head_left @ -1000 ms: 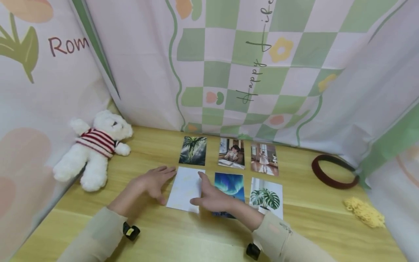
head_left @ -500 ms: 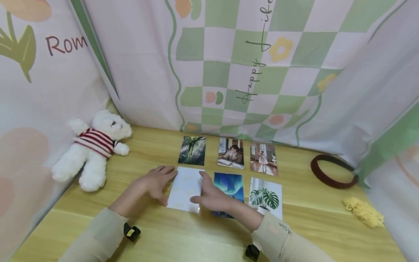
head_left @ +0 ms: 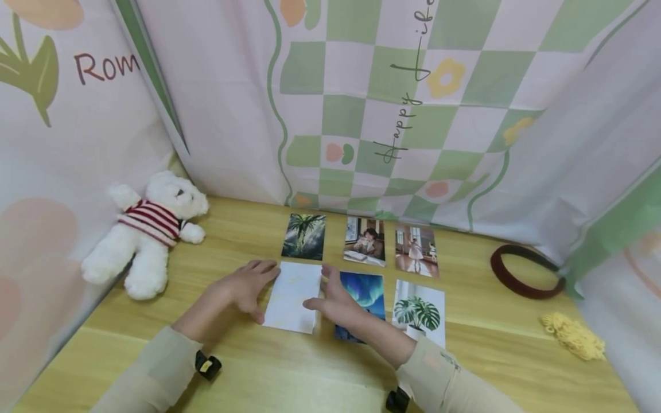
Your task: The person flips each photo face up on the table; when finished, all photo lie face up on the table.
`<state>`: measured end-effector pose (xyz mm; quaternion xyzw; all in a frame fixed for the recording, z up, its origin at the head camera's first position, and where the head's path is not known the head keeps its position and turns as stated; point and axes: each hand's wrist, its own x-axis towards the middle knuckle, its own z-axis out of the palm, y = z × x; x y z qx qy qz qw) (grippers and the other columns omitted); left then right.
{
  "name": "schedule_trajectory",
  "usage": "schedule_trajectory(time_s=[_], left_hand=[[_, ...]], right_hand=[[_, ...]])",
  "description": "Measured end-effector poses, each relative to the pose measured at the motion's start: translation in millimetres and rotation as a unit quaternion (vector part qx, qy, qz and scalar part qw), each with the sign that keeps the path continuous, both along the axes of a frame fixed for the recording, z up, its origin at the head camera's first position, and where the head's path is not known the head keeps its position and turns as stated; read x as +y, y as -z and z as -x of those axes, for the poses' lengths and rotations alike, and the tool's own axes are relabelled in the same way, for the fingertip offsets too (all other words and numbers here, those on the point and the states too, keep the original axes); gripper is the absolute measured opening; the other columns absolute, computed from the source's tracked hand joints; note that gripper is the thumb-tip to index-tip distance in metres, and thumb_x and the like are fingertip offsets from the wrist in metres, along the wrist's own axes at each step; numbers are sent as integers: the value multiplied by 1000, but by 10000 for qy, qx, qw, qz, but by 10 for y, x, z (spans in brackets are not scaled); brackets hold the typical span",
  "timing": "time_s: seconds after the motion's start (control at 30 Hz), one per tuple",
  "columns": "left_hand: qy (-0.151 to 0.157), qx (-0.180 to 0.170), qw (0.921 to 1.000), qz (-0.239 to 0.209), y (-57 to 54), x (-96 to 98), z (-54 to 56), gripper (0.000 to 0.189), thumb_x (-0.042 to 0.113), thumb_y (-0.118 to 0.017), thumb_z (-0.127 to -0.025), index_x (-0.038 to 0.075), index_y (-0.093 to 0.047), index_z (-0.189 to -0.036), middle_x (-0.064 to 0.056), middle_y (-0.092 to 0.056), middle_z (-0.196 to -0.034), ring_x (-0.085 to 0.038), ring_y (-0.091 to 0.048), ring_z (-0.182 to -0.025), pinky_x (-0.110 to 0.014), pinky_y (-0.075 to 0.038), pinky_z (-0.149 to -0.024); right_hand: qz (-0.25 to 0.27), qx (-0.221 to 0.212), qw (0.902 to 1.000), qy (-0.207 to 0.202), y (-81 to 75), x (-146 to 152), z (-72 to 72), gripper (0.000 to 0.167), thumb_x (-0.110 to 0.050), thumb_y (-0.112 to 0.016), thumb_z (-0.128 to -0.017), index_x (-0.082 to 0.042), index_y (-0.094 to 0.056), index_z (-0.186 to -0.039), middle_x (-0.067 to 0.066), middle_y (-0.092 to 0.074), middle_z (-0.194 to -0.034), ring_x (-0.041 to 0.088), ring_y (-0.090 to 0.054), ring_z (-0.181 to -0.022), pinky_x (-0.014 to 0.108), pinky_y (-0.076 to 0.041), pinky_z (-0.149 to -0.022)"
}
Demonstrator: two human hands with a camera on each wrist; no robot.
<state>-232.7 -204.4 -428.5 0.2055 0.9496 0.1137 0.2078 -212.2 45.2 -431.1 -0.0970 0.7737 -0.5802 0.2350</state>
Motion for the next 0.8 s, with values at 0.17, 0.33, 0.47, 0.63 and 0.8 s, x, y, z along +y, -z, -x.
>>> schedule_trajectory(time_s=[0.17, 0.33, 0.47, 0.63, 0.8], left_hand=[[-126, 35, 9999, -19, 5, 29, -13, 117, 35, -95, -71, 4, -30, -163, -27, -9, -173, -51, -14, -159, -70, -28, -125], [-66, 112, 9999, -97, 15, 79, -39, 120, 29, -96, -71, 4, -25, -164, -26, -7, -174, -51, -15, -159, -67, -27, -127], [127, 115, 9997, -181, 20, 114, -50, 121, 29, -95, -71, 1, -22, -164, -24, -10, -174, -48, -14, -161, -65, -21, -130], [299, 78, 9990, -338, 22, 139, -34, 114, 35, -90, -79, -6, -23, -162, -25, -18, -172, -46, -18, -160, -63, -22, -131], [99, -71, 9955, -939, 75, 156, 4, 85, 41, -63, -102, -10, -26, -159, -29, -23, -169, -49, -20, -158, -65, -22, -130]], right_hand=[[5, 62, 9999, 86, -13, -10, -9, 95, -15, -70, -94, -2, -6, -163, 24, -6, -174, 50, -18, -159, 68, -30, -125], [46, 53, 9994, 336, -38, -8, -16, 95, -15, -71, -93, -3, -9, -164, 22, -11, -173, 49, -26, -156, 67, -34, -124], [210, -134, 9983, 530, -49, 2, -4, 93, -11, -69, -93, -3, -9, -163, 24, -19, -171, 48, -33, -153, 63, -39, -122], [387, -255, 9976, 509, -54, 14, 0, 95, -9, -68, -93, -3, -5, -165, 28, -34, -165, 47, -41, -149, 60, -42, -121], [237, 112, 9993, 248, -64, 20, -20, 104, -11, -72, -93, -9, 1, -167, 23, -33, -168, 45, -43, -148, 60, -47, -117]])
